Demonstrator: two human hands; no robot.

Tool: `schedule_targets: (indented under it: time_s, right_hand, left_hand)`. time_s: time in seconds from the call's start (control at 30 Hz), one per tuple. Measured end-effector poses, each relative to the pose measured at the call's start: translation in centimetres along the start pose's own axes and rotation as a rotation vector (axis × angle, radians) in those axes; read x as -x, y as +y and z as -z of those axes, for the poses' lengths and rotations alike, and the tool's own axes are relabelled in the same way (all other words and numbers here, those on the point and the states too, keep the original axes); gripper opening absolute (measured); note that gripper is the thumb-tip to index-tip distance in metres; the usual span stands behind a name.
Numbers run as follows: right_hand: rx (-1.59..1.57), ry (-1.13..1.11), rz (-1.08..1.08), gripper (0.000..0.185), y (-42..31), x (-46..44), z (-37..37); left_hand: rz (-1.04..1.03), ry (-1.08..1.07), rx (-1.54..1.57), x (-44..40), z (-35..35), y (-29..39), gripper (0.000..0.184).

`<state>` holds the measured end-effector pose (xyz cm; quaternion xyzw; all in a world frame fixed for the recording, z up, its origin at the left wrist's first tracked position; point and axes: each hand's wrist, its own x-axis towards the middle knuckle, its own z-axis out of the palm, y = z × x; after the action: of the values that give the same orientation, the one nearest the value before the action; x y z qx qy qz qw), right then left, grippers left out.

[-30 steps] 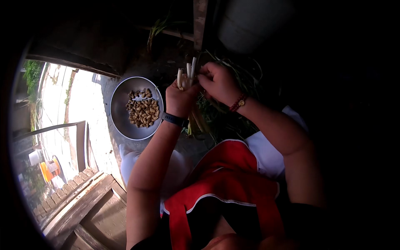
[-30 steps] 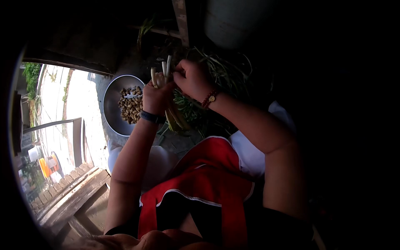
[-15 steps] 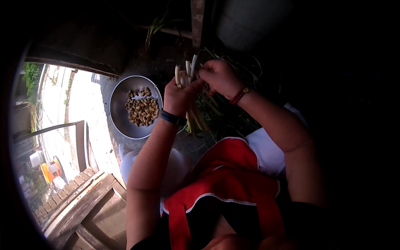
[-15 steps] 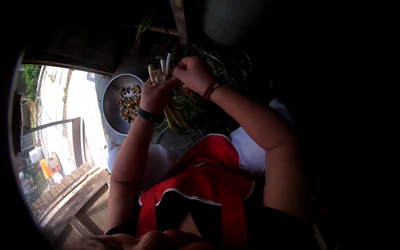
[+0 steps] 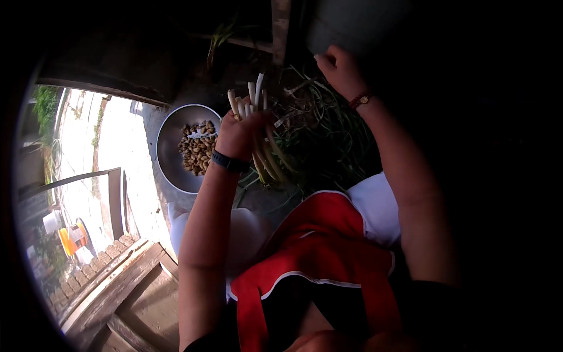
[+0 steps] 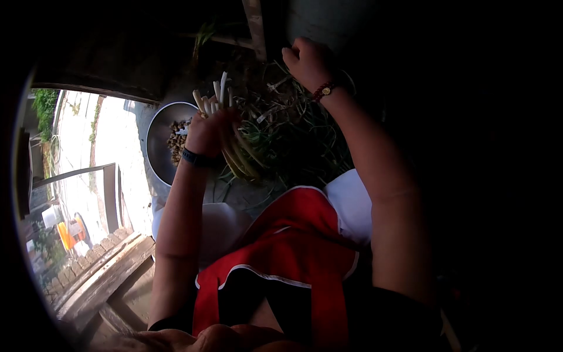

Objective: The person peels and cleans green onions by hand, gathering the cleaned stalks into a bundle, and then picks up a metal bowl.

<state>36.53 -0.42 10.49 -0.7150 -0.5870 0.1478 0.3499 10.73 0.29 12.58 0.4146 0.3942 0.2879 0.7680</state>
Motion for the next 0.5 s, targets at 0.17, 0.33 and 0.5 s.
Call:
schedule_targets:
  time_s: [0.17,0.33,0.5]
  right_hand:
    - [-0.586,-0.530,0.141,0.060,-5.5,4.4,-4.1]
    - [-0.506,-0.853,-0.052,0.077,-9.3,7.1,-6.4]
    - [-0.584,-0.580,0.193,0.049,-11.9,6.4,-5.8]
  left_hand:
    - [-0.071,0.025,0.110,-0.7,1.2,0.1,0.015]
    - [-0.179,-0.006,0.452,0.1,1.6,2.6,0.017]
    - [-0.230,-0.119,-0.015,1.5,0.0,3.1,0.025]
